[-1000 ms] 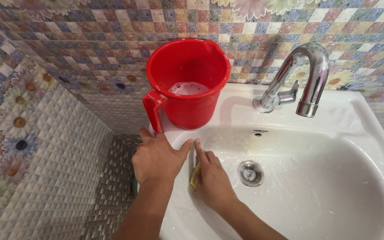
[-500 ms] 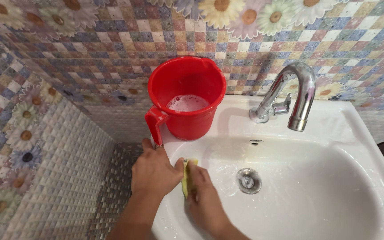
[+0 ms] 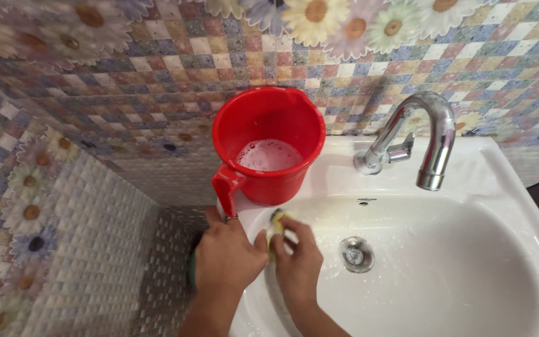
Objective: The person scrubs a white bathroom sink using a yellow sponge and soapy water from a red plastic jug. They wipe the basin, faucet, and surrounding tiled wall, then rinse the sponge and continue scrubbing the sink surface.
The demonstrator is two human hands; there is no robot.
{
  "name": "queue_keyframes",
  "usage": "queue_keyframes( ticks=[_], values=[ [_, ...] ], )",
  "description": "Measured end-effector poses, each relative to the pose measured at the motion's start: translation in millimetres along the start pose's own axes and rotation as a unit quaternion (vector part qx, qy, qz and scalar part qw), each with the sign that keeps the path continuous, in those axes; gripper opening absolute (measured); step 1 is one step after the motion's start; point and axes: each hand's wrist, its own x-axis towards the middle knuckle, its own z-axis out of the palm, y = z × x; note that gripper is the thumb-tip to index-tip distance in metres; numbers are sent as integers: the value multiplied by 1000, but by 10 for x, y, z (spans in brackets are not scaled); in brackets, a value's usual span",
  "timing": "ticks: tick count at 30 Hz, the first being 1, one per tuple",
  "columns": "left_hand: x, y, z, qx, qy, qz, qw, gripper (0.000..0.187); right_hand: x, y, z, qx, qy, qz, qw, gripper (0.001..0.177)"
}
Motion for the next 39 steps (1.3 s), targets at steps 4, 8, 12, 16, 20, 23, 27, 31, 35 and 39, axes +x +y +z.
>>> queue_keyframes(
  ticks=[4,8,12,16,20,23,27,31,35,39],
  values=[
    [20,-12,-17,-13,-10,-4,1000,50,205,-35,148,-12,154,57,986,26],
    [43,-51,-13,-5,-27,-3,1000,45,-24,37,78,17,71,7,997,20],
    [21,-92,28,0,-29,0,1000,45,142,98,68,-48,107,55,992,13],
    [63,-56,-1,-3,-38,-3,999,45,249,147,64,-35,163,-52,985,13],
    [43,-50,-52,-1,-2,14,1000,45,192,197,112,-18,94,-66,993,13],
    [34,-48,-53,16,-43,-2,999,45,315,325,34,-17,188,-36,981,15],
    [25,-38,-81,24,-32,4,999,46,694,374,-289,50,356,61,931,21],
    [41,-34,-75,28,-34,5,999,48,427,238,-97,-25,258,-17,966,24],
    [62,-44,-60,25,10,24,999,64,304,80,159,58,188,-85,977,22],
    [39,-69,-41,30,-9,19,999,66,612,117,-214,-36,318,-62,945,19]
  ],
)
